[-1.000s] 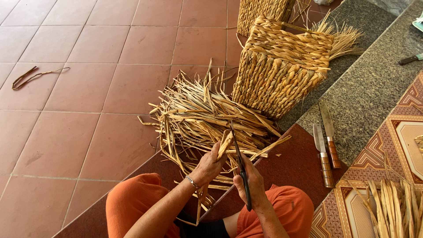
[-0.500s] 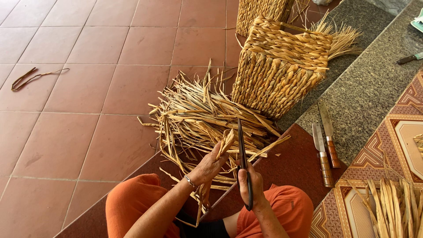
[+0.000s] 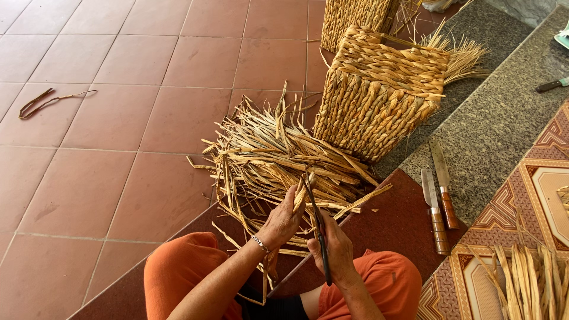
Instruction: The person sits on a tiled floor and uses shears to trim bundles of dried plant strips. They repeatedly gather strips, cut them to length, and place the trimmed pieces into a pile. Finished woven baskets are visible nearby.
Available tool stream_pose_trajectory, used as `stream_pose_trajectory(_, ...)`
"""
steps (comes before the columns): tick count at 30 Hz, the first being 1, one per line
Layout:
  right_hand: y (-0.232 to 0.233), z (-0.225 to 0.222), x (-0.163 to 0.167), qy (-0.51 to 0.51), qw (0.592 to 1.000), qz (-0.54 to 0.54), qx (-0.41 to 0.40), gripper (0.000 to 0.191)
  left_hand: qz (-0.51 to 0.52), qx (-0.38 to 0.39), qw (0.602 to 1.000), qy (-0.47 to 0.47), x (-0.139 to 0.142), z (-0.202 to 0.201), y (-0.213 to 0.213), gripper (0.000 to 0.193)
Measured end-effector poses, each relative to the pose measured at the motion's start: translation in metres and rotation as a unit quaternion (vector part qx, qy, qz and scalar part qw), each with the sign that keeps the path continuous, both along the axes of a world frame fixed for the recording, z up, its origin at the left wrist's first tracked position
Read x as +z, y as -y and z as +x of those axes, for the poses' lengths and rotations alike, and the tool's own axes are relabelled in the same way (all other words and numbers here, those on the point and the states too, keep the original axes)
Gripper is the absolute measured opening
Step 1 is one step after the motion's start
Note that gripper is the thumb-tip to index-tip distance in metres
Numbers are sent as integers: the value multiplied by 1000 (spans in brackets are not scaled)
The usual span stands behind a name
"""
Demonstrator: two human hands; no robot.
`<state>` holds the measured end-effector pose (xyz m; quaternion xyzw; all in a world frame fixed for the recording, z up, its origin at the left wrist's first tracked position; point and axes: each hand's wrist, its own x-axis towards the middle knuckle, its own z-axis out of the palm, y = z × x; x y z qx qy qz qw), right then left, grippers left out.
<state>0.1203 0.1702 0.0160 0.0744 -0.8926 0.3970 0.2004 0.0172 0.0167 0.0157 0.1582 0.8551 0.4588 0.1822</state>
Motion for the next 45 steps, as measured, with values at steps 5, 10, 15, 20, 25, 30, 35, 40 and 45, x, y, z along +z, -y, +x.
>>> stream_pose_trajectory(5,-4,2,-8,29,1000,11,-7,77,-28,-13,999,-24,0,2,0,54)
stream_pose_trajectory(10,-7,5,-26,125,991,-45,-17,73,-19,-19,999,-26,-5,2,-1,52)
stream_pose_trajectory(15,-14,3,-43,65,976,-207,-29,65,-72,7,989,128,-19,-7,-3,47)
stream_pose_trajectory(20,-88,0,-49,-43,890,-446,-92,66,25,88,995,45,-47,-35,20,50)
stream_pose_trajectory(25,-152,7,-79,-49,776,-578,-248,73,-117,17,991,67,-83,-57,-4,34)
stream_pose_trajectory(30,-172,13,-114,-39,709,-645,-282,76,-142,-69,988,7,-120,-50,-94,37)
stream_pose_trajectory(35,-167,9,-117,-48,710,-628,-315,78,-50,-71,986,-141,-132,-56,-181,27)
stream_pose_trajectory(40,-160,2,-107,-58,711,-629,-309,77,-80,-38,973,-213,-142,-55,-241,26)
stream_pose_trajectory(45,-156,-3,-101,-16,742,-600,-298,73,-109,-28,974,-199,-147,-64,-251,23)
